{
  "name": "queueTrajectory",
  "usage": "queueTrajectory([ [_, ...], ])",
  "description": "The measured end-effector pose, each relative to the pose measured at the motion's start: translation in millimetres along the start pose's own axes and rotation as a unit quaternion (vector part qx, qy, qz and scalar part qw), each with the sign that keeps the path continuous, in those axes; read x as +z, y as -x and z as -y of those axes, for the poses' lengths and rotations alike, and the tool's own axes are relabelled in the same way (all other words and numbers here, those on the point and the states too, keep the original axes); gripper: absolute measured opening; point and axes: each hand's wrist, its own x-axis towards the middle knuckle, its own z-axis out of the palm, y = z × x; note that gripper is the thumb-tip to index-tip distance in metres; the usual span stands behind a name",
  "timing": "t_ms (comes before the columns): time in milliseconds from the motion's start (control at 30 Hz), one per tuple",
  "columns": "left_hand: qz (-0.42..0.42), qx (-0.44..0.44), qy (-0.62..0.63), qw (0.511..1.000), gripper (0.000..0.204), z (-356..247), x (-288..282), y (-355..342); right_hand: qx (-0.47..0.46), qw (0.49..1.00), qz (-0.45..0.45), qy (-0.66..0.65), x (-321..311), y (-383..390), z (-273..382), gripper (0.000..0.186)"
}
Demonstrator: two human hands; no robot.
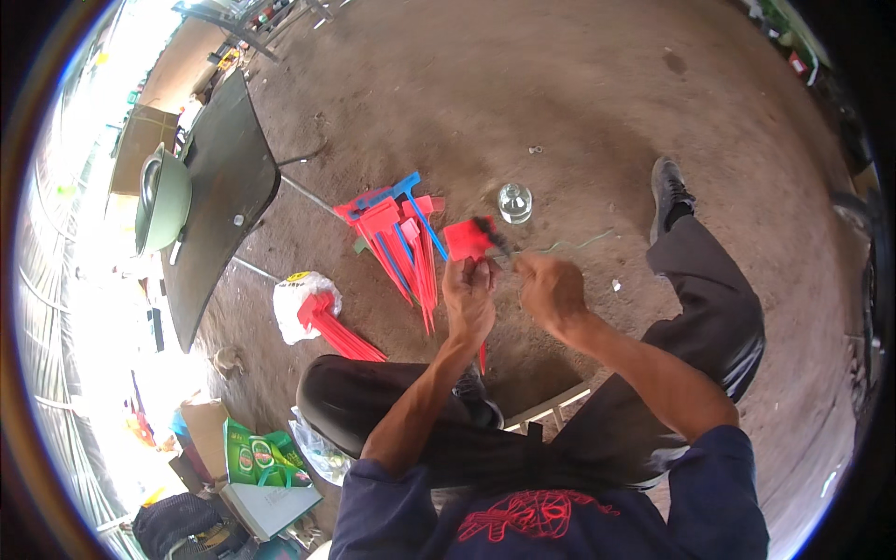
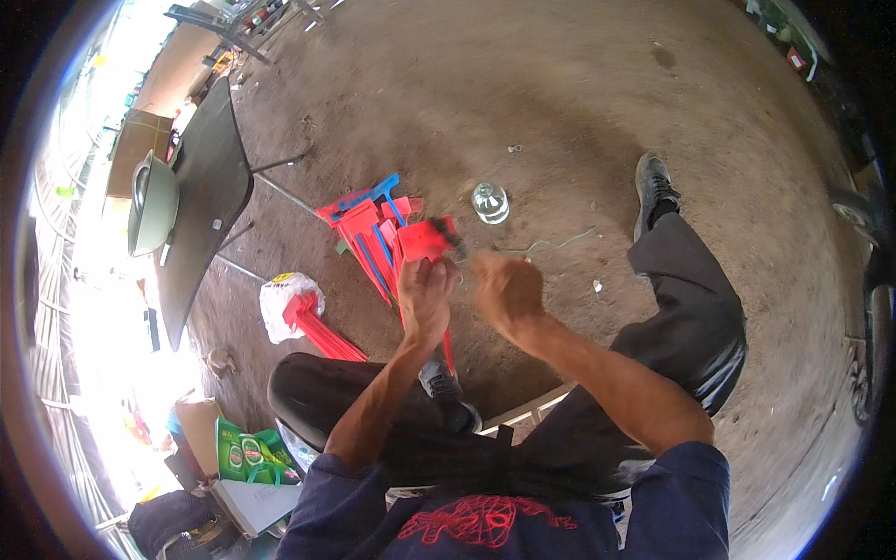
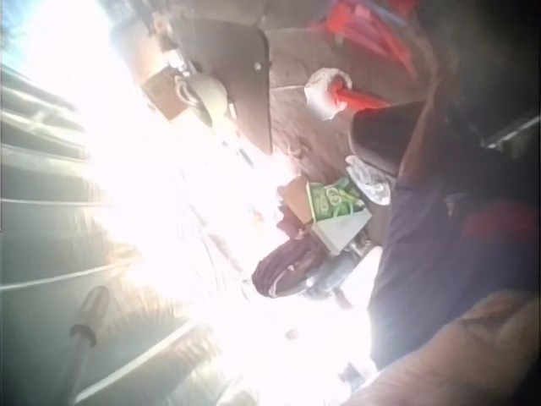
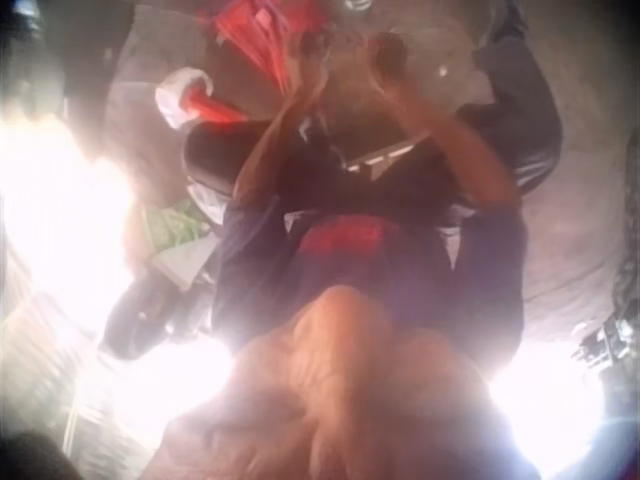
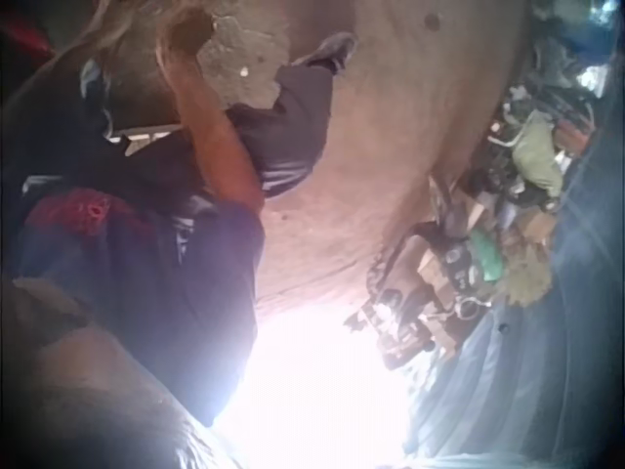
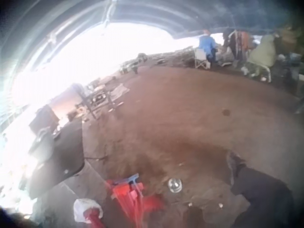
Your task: The person paints small red and blue plastic decorations using a brush dipped in a clear liquid. They handle each piece individually, apply paint to the surface, and place finished items on the floor.
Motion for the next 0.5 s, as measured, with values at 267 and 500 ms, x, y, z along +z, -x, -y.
queueTrajectory([
  [267, -0.041, 0.001, -0.019, 0.999, 0.022, -1.2, 4.3, 3.3, -0.017, 1.0, 0.012, -0.007, 0.5, -4.6, 0.5, 0.011],
  [500, -0.023, -0.006, -0.007, 1.0, 0.024, 3.1, 3.1, 2.0, -0.03, 0.999, 0.024, -0.001, 1.1, -3.1, -1.5, 0.008],
])
